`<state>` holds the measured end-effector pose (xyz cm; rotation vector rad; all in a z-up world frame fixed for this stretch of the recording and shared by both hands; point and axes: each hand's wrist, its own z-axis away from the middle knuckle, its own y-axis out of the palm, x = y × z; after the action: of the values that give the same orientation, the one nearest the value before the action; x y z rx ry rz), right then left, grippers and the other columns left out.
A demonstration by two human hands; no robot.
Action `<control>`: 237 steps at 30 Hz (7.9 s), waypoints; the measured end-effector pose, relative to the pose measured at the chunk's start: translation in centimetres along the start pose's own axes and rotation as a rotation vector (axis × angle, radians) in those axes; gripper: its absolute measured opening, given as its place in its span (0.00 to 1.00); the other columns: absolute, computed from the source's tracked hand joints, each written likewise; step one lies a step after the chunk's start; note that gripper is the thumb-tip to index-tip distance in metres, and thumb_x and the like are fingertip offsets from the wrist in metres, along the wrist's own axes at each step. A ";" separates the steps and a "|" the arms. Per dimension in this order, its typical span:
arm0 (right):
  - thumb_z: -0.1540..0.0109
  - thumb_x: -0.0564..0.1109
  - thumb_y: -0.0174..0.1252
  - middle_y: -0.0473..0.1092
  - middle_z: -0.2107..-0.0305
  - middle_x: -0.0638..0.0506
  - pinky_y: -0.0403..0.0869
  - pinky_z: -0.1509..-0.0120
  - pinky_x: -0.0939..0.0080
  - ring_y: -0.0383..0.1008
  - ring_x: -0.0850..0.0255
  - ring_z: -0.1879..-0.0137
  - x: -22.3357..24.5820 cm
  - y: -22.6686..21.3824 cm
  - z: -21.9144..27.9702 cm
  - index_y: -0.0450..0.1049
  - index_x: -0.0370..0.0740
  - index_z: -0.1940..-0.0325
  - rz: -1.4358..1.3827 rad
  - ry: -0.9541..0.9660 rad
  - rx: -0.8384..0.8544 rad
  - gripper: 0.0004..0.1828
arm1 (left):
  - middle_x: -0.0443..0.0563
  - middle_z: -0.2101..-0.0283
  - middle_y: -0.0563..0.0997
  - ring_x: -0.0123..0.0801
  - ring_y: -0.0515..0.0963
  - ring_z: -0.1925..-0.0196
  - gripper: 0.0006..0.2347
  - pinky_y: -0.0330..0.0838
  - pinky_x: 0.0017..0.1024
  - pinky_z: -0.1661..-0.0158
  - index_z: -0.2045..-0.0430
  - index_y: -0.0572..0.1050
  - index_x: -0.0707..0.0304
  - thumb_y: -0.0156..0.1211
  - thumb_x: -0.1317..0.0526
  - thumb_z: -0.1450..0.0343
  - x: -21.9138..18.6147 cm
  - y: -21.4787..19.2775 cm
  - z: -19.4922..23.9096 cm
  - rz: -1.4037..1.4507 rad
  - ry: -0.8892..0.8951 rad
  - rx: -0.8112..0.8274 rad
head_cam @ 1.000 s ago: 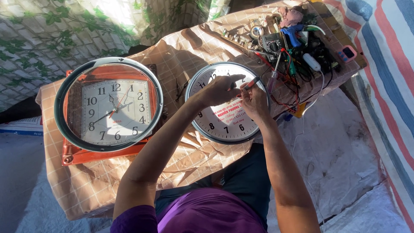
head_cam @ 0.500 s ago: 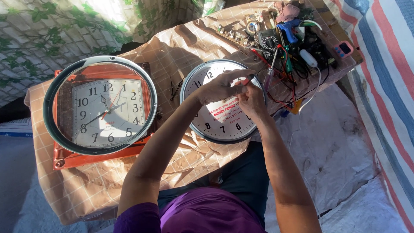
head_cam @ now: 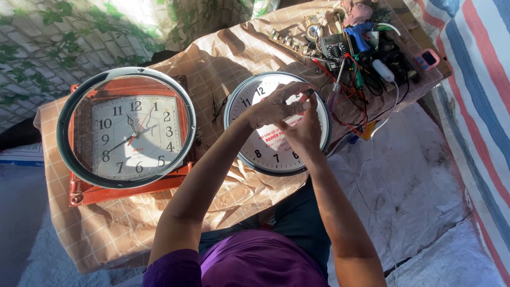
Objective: The person removes the hands from a round wall clock face using pliers and then places the hands on the table. They then flip the clock face over to access the back and insert a battery into the mechanism.
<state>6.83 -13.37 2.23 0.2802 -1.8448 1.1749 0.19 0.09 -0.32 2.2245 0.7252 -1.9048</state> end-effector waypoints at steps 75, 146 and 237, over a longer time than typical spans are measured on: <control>0.40 0.45 0.74 0.72 0.54 0.39 0.61 0.28 0.24 0.73 0.41 0.40 -12.1 2.8 -5.4 0.65 0.39 0.35 -0.273 -0.386 0.254 0.34 | 0.76 0.35 0.65 0.74 0.63 0.32 0.46 0.59 0.66 0.38 0.27 0.50 0.55 0.71 0.71 0.42 -1.4 1.6 1.9 0.059 0.071 -0.228; 0.36 0.46 0.65 0.75 0.65 0.45 0.78 0.51 0.50 0.79 0.49 0.57 -12.7 5.7 -3.3 0.81 0.44 0.56 0.336 -0.275 0.136 0.07 | 0.62 0.68 0.80 0.44 0.82 0.66 0.05 0.78 0.41 0.62 0.66 0.75 0.66 0.65 0.65 0.29 3.4 2.4 14.8 1.257 -0.211 -1.000; 0.32 0.40 0.57 0.73 0.64 0.39 0.77 0.48 0.48 0.79 0.44 0.55 -9.7 4.5 -4.0 0.76 0.40 0.53 0.297 -0.399 0.318 0.05 | 0.68 0.60 0.83 0.47 0.85 0.58 0.09 0.82 0.41 0.60 0.57 0.75 0.65 0.62 0.64 0.28 7.3 5.1 21.6 1.299 -0.269 -0.685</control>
<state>11.94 -10.27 -7.56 0.4571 -2.0851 1.7238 -16.30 -10.86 -12.65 1.3161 -0.1570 -0.9917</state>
